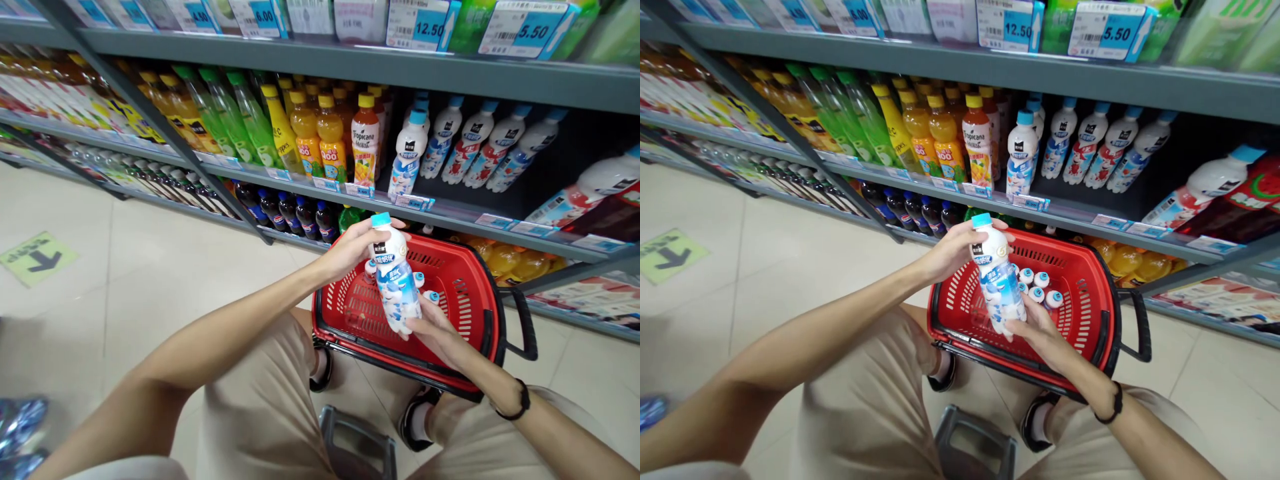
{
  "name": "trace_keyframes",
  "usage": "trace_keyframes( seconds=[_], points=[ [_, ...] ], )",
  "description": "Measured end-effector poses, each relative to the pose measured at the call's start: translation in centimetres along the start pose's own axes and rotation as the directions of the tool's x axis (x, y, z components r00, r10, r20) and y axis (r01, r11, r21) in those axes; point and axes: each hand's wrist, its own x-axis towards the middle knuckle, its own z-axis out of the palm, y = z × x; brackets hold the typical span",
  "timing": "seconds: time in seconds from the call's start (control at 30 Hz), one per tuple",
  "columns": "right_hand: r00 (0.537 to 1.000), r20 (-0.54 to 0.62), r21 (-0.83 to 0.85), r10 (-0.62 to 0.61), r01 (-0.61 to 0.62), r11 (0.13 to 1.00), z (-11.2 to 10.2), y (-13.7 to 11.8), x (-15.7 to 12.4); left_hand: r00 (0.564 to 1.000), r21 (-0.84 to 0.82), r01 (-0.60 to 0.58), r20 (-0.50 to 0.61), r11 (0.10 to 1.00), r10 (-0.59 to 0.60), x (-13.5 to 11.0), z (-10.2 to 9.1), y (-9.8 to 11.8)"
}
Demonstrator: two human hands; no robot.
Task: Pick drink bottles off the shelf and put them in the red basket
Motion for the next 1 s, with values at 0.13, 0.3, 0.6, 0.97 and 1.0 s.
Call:
trace_keyframes(
  seconds=[0.13, 0.3, 0.6, 0.97, 1.0],
  points=[
    [0.996, -0.095, 0.035, -0.003, 0.006, 0.999, 0.0, -0.5, 0.0, 0.979, 0.035, 0.004, -0.203, 0.999, 0.003, 0.4, -0.4, -0.2],
    [0.994, -0.106, 0.071, 0.039, -0.032, 0.997, -0.6, -0.8, 0.7, 0.935, -0.016, 0.069, -0.349, 0.997, -0.071, 1.0, -1.1, -0.6],
    [0.980, -0.195, 0.066, 0.035, -0.022, 0.998, -0.7, -1.3, 1.2, 0.969, 0.059, 0.095, -0.234, 0.994, -0.079, 1.3, -2.4, -0.6],
    [0.947, -0.310, -0.127, -0.082, 0.045, 0.991, -1.2, -0.9, 0.8, 0.938, 0.091, 0.103, -0.341, 0.990, -0.066, 1.7, -3.0, -1.1],
    [0.947, -0.312, -0.115, -0.081, 0.046, 0.992, -1.2, -0.8, 0.6, 0.938, 0.095, 0.105, -0.340, 0.990, -0.066, 1.7, -3.1, -1.1]
  ],
)
